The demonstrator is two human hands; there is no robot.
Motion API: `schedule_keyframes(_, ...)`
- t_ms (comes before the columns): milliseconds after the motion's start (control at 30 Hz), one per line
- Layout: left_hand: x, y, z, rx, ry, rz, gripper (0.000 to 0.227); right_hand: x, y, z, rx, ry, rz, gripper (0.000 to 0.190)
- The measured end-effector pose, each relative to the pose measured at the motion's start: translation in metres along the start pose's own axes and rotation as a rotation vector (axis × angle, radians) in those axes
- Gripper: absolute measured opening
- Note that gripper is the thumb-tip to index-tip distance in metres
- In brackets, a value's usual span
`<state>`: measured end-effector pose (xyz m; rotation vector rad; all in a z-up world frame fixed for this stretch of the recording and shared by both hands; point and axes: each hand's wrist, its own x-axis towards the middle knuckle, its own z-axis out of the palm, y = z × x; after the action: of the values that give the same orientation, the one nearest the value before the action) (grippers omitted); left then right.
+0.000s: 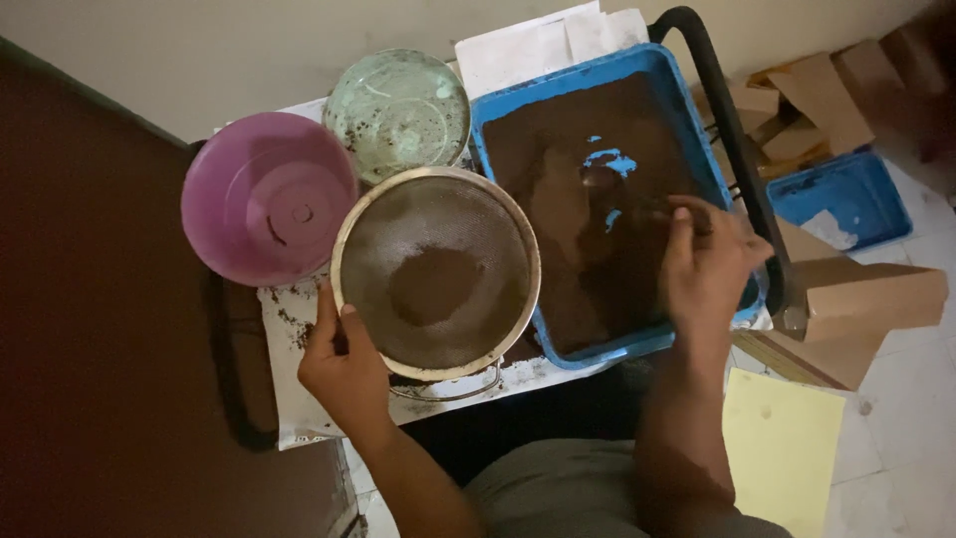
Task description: Using a spoon to press and stir coffee grounds through a sieve to ensure a fine and consistent texture.
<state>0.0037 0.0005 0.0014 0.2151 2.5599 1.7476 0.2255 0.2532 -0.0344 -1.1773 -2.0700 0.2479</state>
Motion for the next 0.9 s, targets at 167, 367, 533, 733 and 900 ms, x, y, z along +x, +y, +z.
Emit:
schedule_keyframes(167, 0.005, -0.007, 0.000, 0.131, 0.023, 0.107, 0.038, 0.003, -0.023, -0.024, 0.062, 0.041, 0.015, 0.020)
schedule_keyframes(367, 0.003, -0.005, -0.003, 0.091, 0.020, 0.174, 0.040, -0.010, -0.075, -0.041, 0.511, 0.149, -0.108, 0.016)
schedule_keyframes(533, 0.003, -0.008, -0.005, 0.072, 0.016, 0.192, 0.041, -0.021, -0.106, -0.041, 0.628, 0.136, -0.256, 0.016)
schedule_keyframes(733, 0.004, 0.000, -0.009, 0.043, -0.036, 0.104, 0.041, -0.023, -0.117, -0.038, 0.569, 0.076, -0.275, 0.010)
schedule_keyframes(900, 0.006, -0.017, -0.009, 0.021, -0.070, 0.158, 0.046, -0.009, -0.088, -0.033, 0.487, 0.179, -0.160, 0.012)
